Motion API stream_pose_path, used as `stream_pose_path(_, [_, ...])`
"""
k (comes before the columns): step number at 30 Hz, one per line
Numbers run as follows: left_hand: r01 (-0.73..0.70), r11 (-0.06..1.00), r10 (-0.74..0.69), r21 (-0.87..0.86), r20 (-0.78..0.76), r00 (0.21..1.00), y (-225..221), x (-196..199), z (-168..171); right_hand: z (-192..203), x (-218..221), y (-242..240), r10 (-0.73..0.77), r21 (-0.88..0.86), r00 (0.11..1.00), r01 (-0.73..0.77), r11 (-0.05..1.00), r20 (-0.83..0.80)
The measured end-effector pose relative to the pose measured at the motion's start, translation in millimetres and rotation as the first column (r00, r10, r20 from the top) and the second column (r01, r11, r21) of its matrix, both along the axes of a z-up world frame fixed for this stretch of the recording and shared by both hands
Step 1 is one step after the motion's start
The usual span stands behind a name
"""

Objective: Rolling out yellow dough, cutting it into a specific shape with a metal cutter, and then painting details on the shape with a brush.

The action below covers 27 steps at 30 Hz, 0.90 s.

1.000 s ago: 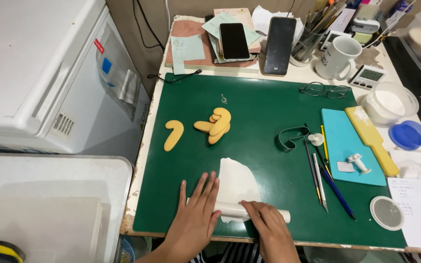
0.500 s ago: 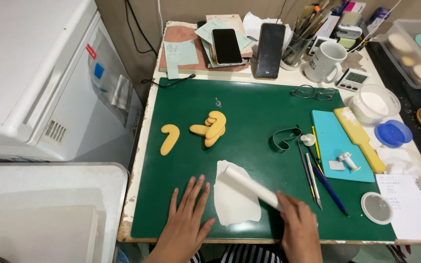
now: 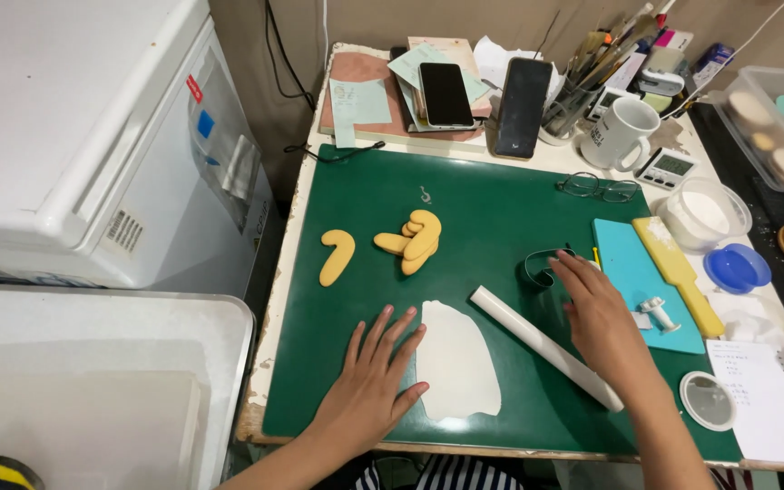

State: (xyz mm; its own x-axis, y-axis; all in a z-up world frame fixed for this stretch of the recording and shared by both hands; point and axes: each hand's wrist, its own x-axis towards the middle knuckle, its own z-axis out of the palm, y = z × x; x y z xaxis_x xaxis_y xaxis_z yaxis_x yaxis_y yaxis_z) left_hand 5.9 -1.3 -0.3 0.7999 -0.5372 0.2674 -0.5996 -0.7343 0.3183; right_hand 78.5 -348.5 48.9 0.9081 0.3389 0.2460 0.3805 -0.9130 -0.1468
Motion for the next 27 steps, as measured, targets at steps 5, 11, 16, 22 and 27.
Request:
stream_pose_path(5, [-0.006, 0.997, 0.003, -0.076, -0.045, 0.999, 1, -2, 4, -7, 61, 0, 0.048, -0.15, 0.966, -0.088, 0.985, -0.253])
stream_pose_path(11, [0.0, 0.991, -0.004, -0.136, -0.03, 1.0, 2, -2, 7, 38, 39, 30, 0.152, 0.105, 0.985, -0.143, 0.984, -0.085])
stream_pose_path(16, [0.008, 0.964, -0.034, -0.266, -0.091, 0.995, 3, -1, 16, 60, -6, 61, 0.282, 0.689, 0.958, -0.169, 0.705, -0.054])
stream_pose_path(22, [-0.167, 0.639, -0.271, -0.751, -0.423, 0.865, 1, -10, 50, 19, -26, 75, 0.607, 0.986, 0.786, 0.026, 0.163, -0.121])
stream_pose_path(27, [-0.225, 0.654, -0.224, -0.722, -0.47, 0.854, -8, -8, 53, 15, -33, 91, 0.505, 0.962, 0.828, 0.14, 0.235, -0.244])
